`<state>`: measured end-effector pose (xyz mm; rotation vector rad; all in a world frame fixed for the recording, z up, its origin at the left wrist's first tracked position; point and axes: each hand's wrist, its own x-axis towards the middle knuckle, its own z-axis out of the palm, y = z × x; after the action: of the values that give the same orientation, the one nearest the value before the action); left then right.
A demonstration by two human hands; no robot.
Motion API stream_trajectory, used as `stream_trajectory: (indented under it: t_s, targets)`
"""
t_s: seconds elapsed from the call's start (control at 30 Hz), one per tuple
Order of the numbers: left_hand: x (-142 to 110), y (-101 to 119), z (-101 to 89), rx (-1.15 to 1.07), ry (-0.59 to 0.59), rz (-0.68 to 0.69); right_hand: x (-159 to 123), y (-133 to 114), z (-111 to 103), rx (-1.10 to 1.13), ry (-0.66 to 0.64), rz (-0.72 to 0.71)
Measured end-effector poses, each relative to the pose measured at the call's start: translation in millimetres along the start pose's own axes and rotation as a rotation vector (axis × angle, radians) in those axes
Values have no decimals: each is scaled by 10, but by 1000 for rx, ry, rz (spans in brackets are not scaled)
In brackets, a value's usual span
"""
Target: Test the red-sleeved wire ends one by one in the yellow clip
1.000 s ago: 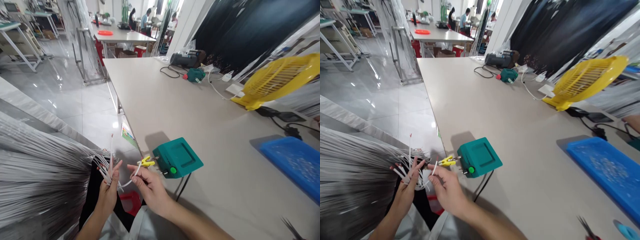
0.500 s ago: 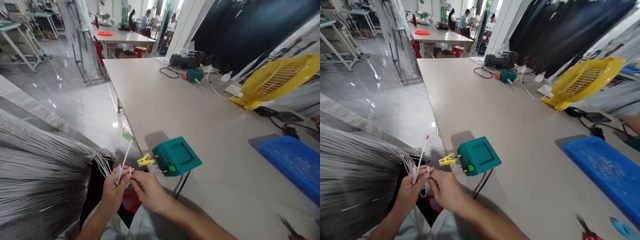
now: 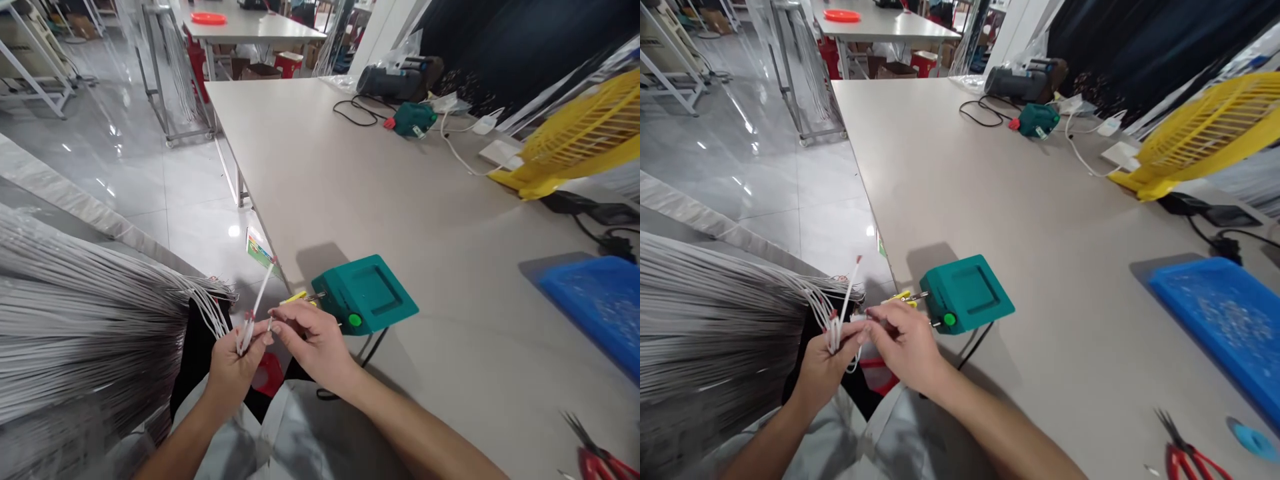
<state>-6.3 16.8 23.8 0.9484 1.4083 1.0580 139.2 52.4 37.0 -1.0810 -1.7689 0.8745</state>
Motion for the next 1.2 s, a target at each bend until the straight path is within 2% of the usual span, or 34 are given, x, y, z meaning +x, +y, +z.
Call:
stream_trajectory:
  t_s: [0.23,0.4,0.47,0.6,0.7,0.77,0.93,1.2]
  targets:
    - [0,25,43,-90,-100,-109,10,34,28,56,-22,-36]
    - [33,65,73,-54,64,-44,9,59,1,126,-26,9]
    - [34,65,62,-29,72,-26,2,62,-8,113,-33,6]
    - [18,29,16,82,-10,5,-12,58,14,49,-17,23]
    - [-1,0,7,113,0,-1,-15,53,48,5,-9,19]
    - [-8,3,18,64,4,-21,-11,42,57,-2,-25,-1]
    - [-2,53,25,-89,-71,-109,11,-1,25,84,-71,-28]
    - [-15,-56,-44,-164,-192,-95,-9,-13,16,285,-123,32]
